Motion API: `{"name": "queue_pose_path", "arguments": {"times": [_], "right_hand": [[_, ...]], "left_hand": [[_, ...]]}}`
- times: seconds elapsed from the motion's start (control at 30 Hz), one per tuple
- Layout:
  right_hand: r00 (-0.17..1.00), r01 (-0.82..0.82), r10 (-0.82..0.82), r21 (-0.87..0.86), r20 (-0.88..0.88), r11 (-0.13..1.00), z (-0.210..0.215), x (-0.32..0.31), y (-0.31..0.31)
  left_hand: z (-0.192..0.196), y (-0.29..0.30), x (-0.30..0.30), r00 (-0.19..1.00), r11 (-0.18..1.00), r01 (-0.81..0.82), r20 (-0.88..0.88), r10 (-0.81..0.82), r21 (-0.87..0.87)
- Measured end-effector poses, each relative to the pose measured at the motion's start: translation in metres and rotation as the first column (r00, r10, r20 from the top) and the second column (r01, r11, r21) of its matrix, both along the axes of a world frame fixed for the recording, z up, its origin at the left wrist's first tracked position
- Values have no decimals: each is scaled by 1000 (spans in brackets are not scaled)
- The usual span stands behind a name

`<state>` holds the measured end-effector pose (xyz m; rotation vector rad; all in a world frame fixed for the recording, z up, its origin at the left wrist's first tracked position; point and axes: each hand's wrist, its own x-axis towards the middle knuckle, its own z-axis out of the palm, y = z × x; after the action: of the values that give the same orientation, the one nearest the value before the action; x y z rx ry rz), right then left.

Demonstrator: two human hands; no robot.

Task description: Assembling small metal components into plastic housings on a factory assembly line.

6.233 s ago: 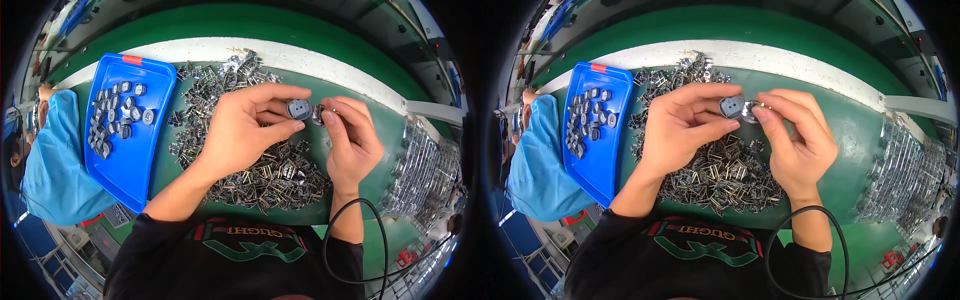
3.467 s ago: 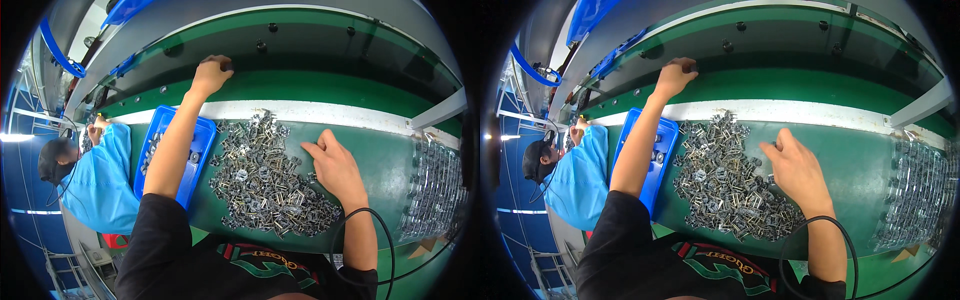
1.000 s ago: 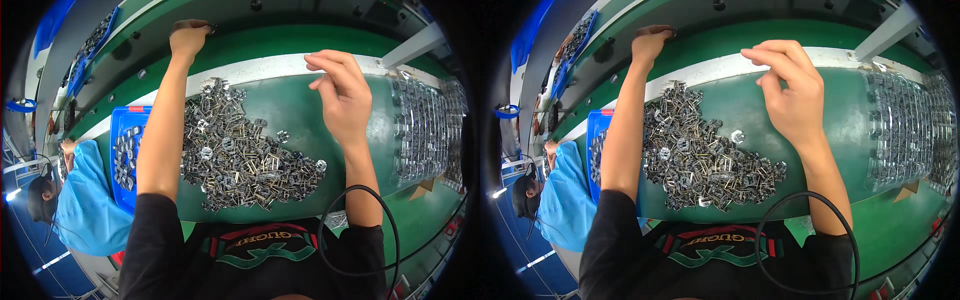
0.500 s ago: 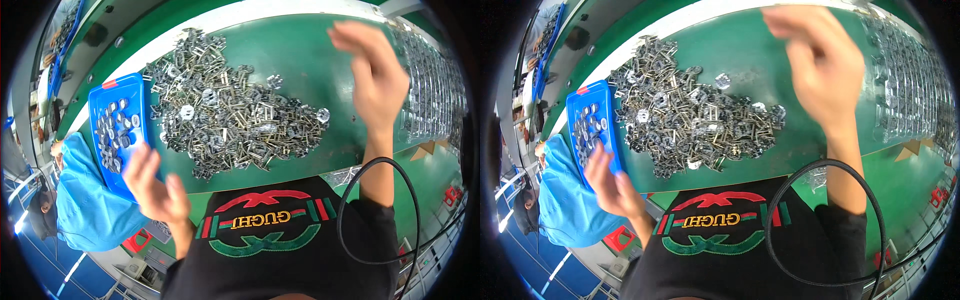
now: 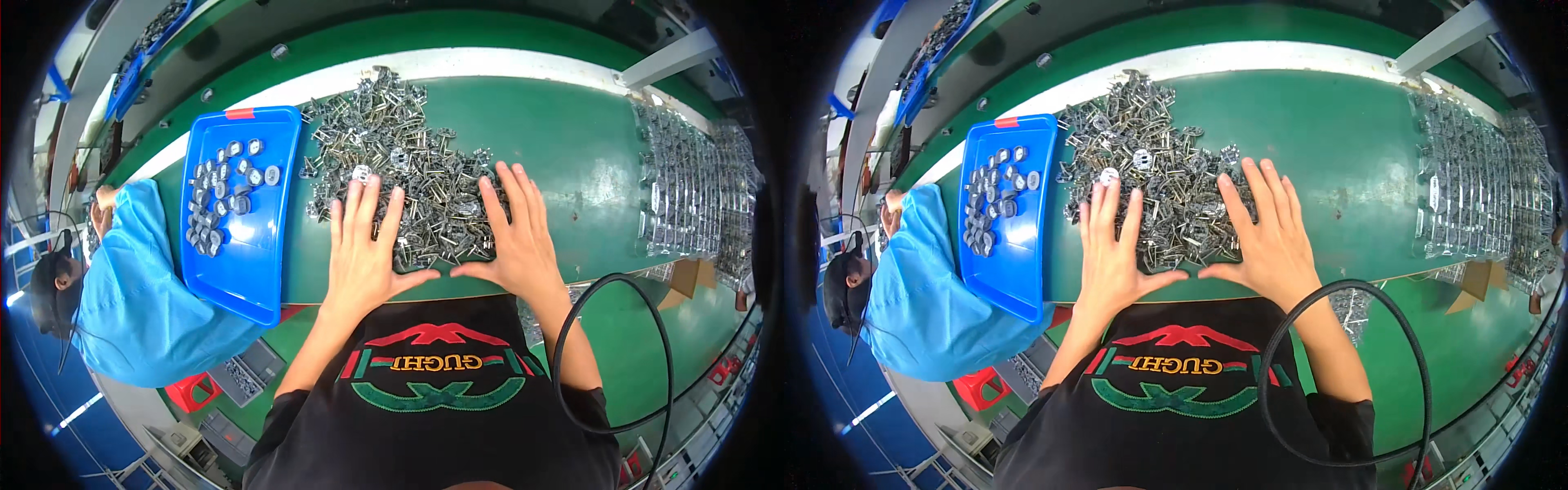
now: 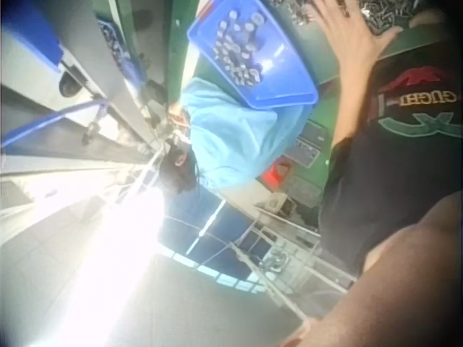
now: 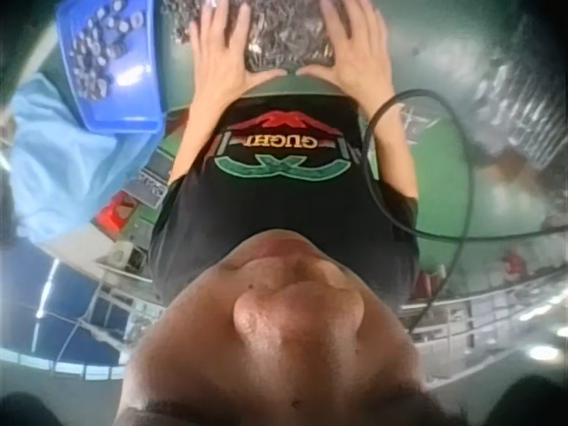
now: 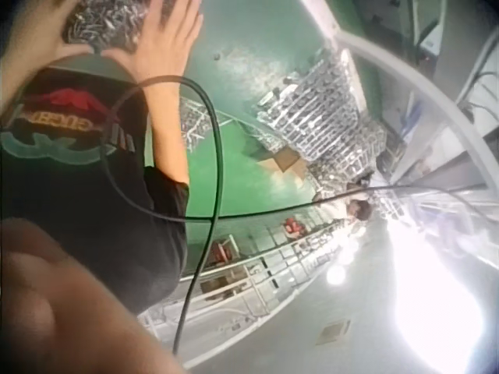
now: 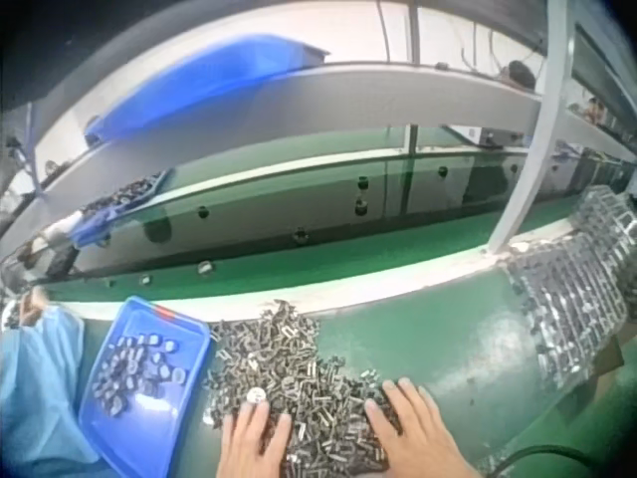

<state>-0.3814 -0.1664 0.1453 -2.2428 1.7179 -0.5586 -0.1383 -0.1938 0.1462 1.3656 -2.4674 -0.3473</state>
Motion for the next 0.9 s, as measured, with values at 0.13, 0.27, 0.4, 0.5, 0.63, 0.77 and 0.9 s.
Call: {"name": "queue_pose_path", "arguments": {"times": [0.13, 0.27, 0.4, 0.5, 0.63, 0.77, 0.9], "right_hand": [[1000, -13, 14, -53, 15, 999, -4, -2, -11], [999, -28, 27, -38, -34, 999, 0, -5, -26], [990, 0, 24, -169, 136, 986, 16, -28, -26], [899, 161, -85, -142, 430, 977, 24, -36, -57], [356, -40, -176, 203, 918, 978, 30, -28, -130], [860, -152, 93, 77, 502, 985, 27, 11, -215], [965, -248, 255, -96, 66, 964, -1, 39, -272]], "left_hand": [[-6, -12, -11, 999, 998, 14, -44, -17, -58], [-8, -22, -18, 997, 998, -44, -62, 41, -52], [-1, -7, -8, 991, 998, -20, -132, 12, -59], [3, 4, 0, 978, 995, -60, -203, 43, -80], [17, -6, 11, 952, 983, -136, -292, 95, -125], [34, -23, 17, 924, 958, -234, -345, 166, -166], [37, -52, 24, 935, 953, -223, -321, 150, -206]]}}
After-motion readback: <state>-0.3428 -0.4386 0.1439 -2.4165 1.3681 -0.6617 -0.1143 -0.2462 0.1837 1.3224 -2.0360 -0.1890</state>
